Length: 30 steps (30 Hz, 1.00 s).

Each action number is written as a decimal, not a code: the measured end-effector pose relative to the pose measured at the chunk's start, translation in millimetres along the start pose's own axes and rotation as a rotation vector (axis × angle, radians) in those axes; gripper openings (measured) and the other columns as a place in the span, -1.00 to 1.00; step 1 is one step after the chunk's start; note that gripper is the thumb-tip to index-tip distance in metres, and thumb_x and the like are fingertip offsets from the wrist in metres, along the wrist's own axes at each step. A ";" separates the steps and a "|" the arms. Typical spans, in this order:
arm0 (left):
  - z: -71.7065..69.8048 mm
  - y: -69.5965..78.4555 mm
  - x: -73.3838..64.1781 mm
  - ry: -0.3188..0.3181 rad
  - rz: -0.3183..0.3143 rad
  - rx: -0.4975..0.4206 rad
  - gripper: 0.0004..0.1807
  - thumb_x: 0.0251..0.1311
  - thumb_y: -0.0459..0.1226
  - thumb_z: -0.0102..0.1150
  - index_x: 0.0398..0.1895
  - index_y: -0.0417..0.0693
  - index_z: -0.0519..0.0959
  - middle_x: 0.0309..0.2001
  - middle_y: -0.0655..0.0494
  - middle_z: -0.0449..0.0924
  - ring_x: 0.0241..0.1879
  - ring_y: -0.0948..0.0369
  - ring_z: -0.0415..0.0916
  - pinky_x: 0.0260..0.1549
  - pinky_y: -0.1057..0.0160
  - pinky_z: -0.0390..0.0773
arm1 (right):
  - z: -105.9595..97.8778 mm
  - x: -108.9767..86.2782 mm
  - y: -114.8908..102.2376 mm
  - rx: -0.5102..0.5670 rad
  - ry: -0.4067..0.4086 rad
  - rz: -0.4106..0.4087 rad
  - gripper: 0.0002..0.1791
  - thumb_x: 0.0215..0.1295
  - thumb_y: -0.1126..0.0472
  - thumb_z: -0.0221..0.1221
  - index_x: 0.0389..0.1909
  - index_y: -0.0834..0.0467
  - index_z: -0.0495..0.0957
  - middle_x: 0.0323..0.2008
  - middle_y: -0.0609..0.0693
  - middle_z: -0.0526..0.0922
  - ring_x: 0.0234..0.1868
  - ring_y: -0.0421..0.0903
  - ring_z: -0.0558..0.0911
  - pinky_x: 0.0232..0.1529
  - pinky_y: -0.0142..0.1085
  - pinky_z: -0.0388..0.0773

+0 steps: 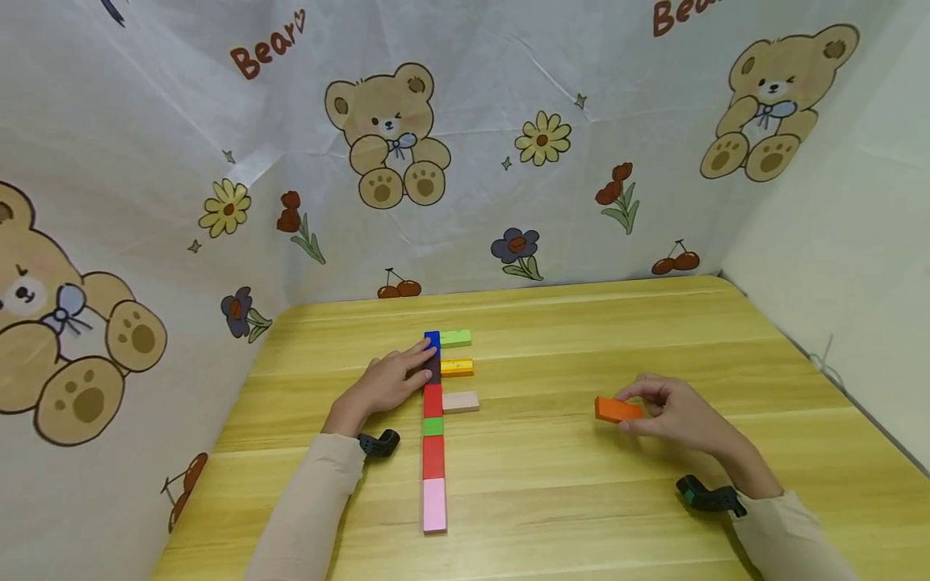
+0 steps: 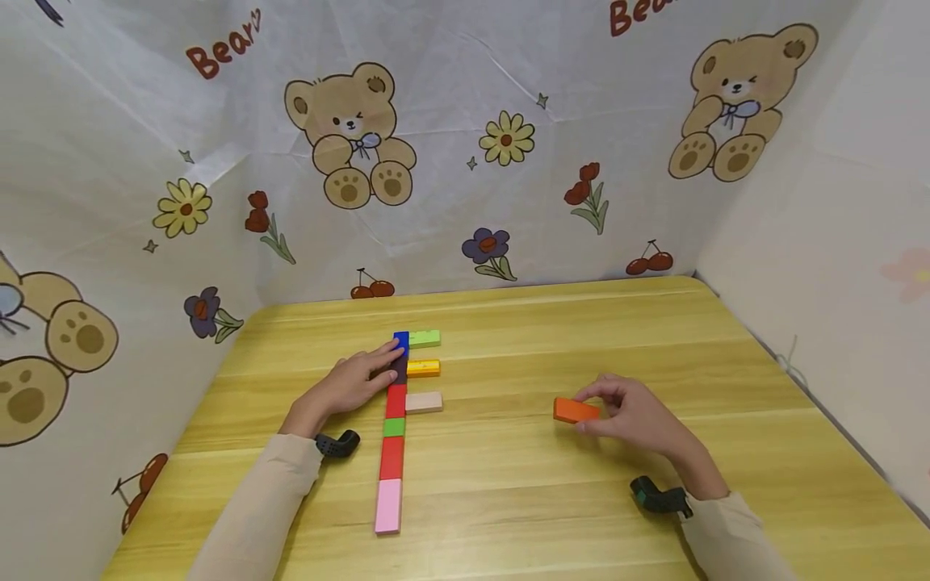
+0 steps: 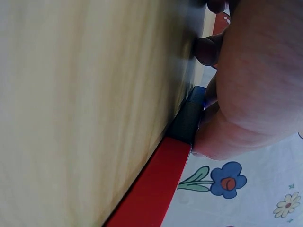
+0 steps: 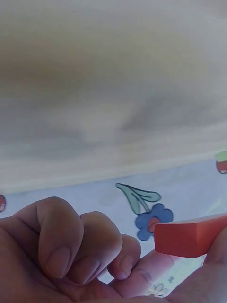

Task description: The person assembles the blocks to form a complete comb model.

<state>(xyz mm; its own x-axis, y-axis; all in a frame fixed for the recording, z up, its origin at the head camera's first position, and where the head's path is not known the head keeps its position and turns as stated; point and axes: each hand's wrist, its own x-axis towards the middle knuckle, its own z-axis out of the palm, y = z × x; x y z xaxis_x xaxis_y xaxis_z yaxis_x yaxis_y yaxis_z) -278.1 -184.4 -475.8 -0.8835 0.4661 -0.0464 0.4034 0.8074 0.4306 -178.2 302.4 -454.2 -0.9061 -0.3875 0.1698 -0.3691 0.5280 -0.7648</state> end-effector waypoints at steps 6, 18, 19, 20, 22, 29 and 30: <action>0.1 0.4 -0.4 -0.004 -0.003 0.006 -0.39 0.51 0.13 -0.13 0.57 0.40 0.13 0.61 0.37 -0.07 0.54 -0.05 0.12 0.38 -0.37 0.05 | 11.3 21.9 -11.2 0.031 -0.003 -0.037 -0.71 0.09 0.19 0.49 -0.14 -0.04 0.70 -0.43 0.15 0.41 -0.57 -0.19 0.23 -0.55 -0.33 0.24; 0.2 1.3 0.5 -0.001 0.004 -0.003 -0.39 0.50 0.13 -0.12 0.56 0.38 0.15 0.61 0.37 -0.06 0.54 -0.09 0.11 0.37 -0.33 0.08 | 38.2 59.3 -34.9 0.140 -0.038 -0.120 -0.72 0.12 0.24 0.47 -0.14 0.01 0.69 -0.45 0.19 0.35 -0.58 -0.17 0.20 -0.54 -0.33 0.22; -0.1 1.4 0.7 0.003 0.006 -0.004 -0.39 0.50 0.12 -0.11 0.56 0.38 0.15 0.61 0.36 -0.06 0.54 -0.09 0.12 0.37 -0.34 0.07 | 40.4 62.0 -36.7 0.152 -0.038 -0.125 -0.72 0.12 0.25 0.47 -0.14 0.02 0.69 -0.45 0.19 0.35 -0.59 -0.16 0.20 -0.55 -0.33 0.22; -0.4 1.6 0.9 0.006 0.006 -0.006 -0.39 0.50 0.12 -0.11 0.56 0.37 0.15 0.61 0.36 -0.05 0.53 -0.08 0.12 0.37 -0.35 0.06 | 42.7 64.5 -38.4 0.166 -0.040 -0.130 -0.72 0.12 0.26 0.46 -0.13 0.03 0.69 -0.45 0.20 0.35 -0.59 -0.15 0.21 -0.55 -0.33 0.22; -1.0 1.7 1.0 0.012 0.004 -0.009 -0.39 0.50 0.11 -0.09 0.56 0.37 0.16 0.61 0.36 -0.04 0.54 -0.09 0.12 0.38 -0.37 0.03 | 47.7 69.2 -41.0 0.194 -0.046 -0.139 -0.71 0.13 0.27 0.46 -0.12 0.06 0.69 -0.45 0.21 0.35 -0.60 -0.14 0.21 -0.56 -0.34 0.22; -1.2 1.0 -0.3 0.003 -0.004 -0.001 -0.38 0.50 0.14 -0.11 0.56 0.38 0.15 0.61 0.36 -0.04 0.54 -0.10 0.11 0.38 -0.33 0.08 | 67.1 80.0 -48.2 0.274 -0.073 -0.146 -0.71 0.13 0.29 0.45 -0.11 0.08 0.69 -0.43 0.24 0.36 -0.59 -0.16 0.21 -0.56 -0.35 0.21; -1.1 0.6 -0.5 0.002 -0.003 -0.001 -0.38 0.50 0.14 -0.11 0.56 0.38 0.15 0.61 0.35 -0.05 0.54 -0.10 0.11 0.38 -0.33 0.08 | 69.9 81.4 -49.7 0.282 -0.074 -0.148 -0.71 0.13 0.30 0.45 -0.11 0.08 0.69 -0.44 0.24 0.36 -0.58 -0.16 0.21 -0.56 -0.36 0.21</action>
<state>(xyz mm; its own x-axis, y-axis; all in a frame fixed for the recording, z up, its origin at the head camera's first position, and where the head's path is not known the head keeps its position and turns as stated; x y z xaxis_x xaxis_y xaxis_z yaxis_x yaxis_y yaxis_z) -277.6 -184.6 -474.5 -0.8852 0.4630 -0.0455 0.4006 0.8084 0.4313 -219.1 191.8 -445.8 -0.8257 -0.5034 0.2544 -0.4146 0.2358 -0.8790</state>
